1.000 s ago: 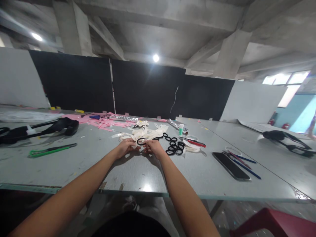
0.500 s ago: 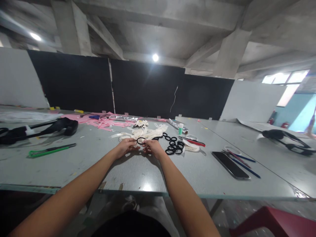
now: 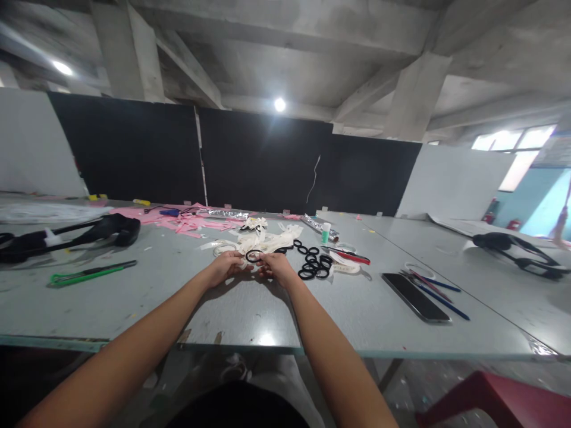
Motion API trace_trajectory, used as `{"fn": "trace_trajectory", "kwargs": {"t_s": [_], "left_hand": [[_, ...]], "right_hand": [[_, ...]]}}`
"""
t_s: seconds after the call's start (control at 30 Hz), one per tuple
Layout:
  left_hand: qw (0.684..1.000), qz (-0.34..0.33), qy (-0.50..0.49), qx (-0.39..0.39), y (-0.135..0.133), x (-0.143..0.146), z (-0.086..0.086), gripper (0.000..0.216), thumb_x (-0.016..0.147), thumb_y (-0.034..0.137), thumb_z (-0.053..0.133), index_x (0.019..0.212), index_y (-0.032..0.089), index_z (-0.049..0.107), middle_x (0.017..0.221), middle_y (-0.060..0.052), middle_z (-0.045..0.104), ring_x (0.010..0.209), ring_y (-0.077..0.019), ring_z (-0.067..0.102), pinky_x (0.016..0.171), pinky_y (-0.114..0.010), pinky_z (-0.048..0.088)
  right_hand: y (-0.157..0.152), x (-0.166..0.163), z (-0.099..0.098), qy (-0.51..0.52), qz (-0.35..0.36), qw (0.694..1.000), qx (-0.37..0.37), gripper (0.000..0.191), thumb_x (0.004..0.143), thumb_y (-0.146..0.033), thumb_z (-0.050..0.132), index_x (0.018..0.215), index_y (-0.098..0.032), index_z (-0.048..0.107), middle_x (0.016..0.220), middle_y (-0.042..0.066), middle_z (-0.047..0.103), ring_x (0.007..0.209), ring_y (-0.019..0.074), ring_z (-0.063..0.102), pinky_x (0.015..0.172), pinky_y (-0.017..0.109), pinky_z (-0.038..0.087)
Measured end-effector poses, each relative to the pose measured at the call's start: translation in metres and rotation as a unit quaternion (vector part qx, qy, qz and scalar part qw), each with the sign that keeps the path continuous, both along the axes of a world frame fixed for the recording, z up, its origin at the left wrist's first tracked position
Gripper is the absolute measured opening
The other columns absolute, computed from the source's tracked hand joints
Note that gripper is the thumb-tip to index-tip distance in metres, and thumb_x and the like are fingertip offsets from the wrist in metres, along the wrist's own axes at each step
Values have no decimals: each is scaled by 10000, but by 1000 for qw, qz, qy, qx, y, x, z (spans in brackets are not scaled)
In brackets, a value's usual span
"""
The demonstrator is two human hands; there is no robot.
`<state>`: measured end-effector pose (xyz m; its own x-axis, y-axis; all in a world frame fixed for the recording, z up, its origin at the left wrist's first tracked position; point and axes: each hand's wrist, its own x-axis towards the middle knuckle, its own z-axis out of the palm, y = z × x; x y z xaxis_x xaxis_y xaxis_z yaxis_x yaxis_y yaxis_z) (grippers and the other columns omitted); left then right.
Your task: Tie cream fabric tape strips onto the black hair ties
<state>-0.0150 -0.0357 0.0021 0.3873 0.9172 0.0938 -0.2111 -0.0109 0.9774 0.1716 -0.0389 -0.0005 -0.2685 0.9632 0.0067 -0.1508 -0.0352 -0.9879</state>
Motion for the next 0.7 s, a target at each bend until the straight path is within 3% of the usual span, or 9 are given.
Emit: {"fn": "trace_trajectory", "kwargs": {"t_s": [0.43,0.7], "left_hand": [[1000,-14,-5,2,-1,0,-1,316,579,103,645,894,95,663,961,-119,695,756,-186,676,776,-292,514],[1000,-16,-11,-6,-4,-3,3,182,604,123,655,785,118,644,861,-89,699,757,-202,683,726,-283,516]], "right_hand": [[1,1,-1,-13,22,1000,12,218,827,-302,585,886,-110,670,755,75,649,522,85,556,467,185,477],[4,0,-4,-7,7,1000,11,201,836,-276,569,849,-101,667,717,59,627,485,82,543,468,214,494]]}}
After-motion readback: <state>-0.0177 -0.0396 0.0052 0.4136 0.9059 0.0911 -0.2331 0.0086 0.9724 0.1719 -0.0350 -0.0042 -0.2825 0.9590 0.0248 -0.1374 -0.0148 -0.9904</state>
